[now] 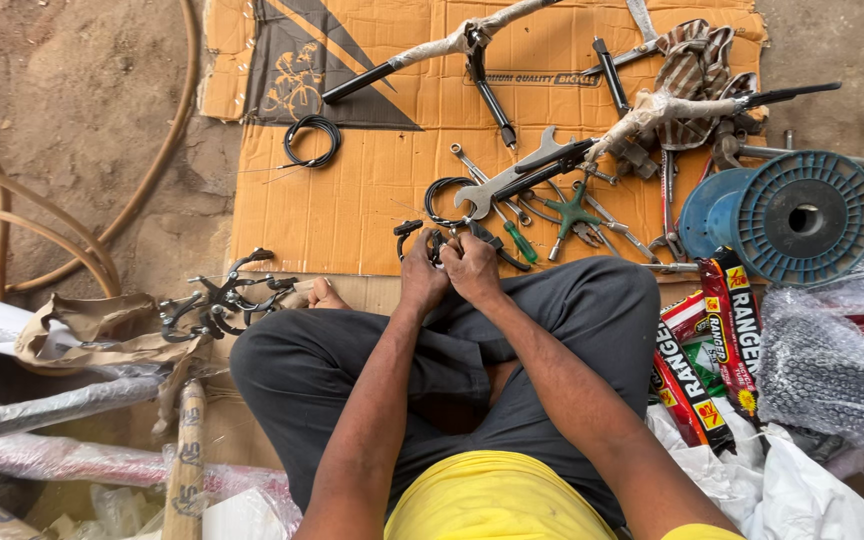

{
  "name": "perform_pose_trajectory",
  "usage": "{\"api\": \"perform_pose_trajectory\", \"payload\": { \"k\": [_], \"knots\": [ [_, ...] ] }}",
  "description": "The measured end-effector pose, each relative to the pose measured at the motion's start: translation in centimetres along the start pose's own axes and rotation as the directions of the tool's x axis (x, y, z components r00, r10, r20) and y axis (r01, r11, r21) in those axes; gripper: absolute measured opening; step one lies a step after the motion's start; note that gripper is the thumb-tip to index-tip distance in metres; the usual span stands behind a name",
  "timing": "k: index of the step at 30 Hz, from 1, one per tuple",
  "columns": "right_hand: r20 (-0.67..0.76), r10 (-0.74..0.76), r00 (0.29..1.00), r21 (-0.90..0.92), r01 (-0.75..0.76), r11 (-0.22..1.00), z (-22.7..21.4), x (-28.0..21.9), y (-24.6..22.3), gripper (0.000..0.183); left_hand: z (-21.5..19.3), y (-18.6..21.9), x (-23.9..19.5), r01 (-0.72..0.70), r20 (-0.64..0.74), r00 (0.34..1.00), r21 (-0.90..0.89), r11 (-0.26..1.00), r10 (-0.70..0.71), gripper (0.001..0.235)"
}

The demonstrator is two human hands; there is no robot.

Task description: The person sits on the floor and assembles bicycle brake levers onto a handlebar. They use a screwdriver and a wrench to tighten the components. The person also opens a plastic bag containing small parts and places them on the cardboard.

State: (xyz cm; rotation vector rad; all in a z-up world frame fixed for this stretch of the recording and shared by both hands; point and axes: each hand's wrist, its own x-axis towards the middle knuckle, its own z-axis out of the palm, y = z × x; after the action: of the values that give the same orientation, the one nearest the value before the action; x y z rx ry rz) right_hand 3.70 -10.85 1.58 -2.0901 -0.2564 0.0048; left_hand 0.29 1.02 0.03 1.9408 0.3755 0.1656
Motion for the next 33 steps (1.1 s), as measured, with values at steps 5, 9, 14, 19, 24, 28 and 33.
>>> {"api": "perform_pose_trajectory", "payload": {
  "k": [5,9,14,19,24,28,33],
  "knots": [
    [-0.05,-0.154,0.987,-0.017,0.153,0.988,0.6,0.1,-0.4,0.029,0.2,-3.2,1.0,0.217,0.118,0.974,-0.241,0.946,-0.194,0.024],
    [0.0,-0.07,0.998,0.078,0.07,0.994,0.3,0.1,-0.5,0.031,-0.2,-4.4,1.3,0.092,0.142,0.99,-0.548,0.831,-0.015,0.022],
    [0.033,-0.015,0.999,0.089,0.012,0.996,0.8,-0.4,-0.6,0.03,-0.9,-3.2,1.4,0.379,0.206,0.918,-0.703,0.602,-0.338,0.04],
    [0.022,0.026,0.999,0.142,-0.029,0.989,0.8,-0.7,-0.1,0.027,-1.4,-2.2,1.3,0.368,0.182,0.915,-0.744,0.558,-0.36,0.031],
    [-0.005,0.1,0.995,0.173,-0.097,0.98,0.9,0.4,0.2,0.027,-1.4,-2.3,1.4,0.377,0.264,0.925,-0.733,0.566,-0.274,0.021],
    [-0.025,0.057,0.998,0.152,-0.053,0.987,1.0,-0.2,1.2,0.027,-0.2,-3.3,0.6,0.317,0.268,0.947,-0.72,0.617,-0.174,0.039],
    [-0.03,0.054,0.998,0.187,-0.047,0.981,1.1,-0.2,0.8,0.027,0.8,-3.7,0.7,0.307,0.227,0.951,-0.749,0.587,-0.208,0.046]
  ]
}}
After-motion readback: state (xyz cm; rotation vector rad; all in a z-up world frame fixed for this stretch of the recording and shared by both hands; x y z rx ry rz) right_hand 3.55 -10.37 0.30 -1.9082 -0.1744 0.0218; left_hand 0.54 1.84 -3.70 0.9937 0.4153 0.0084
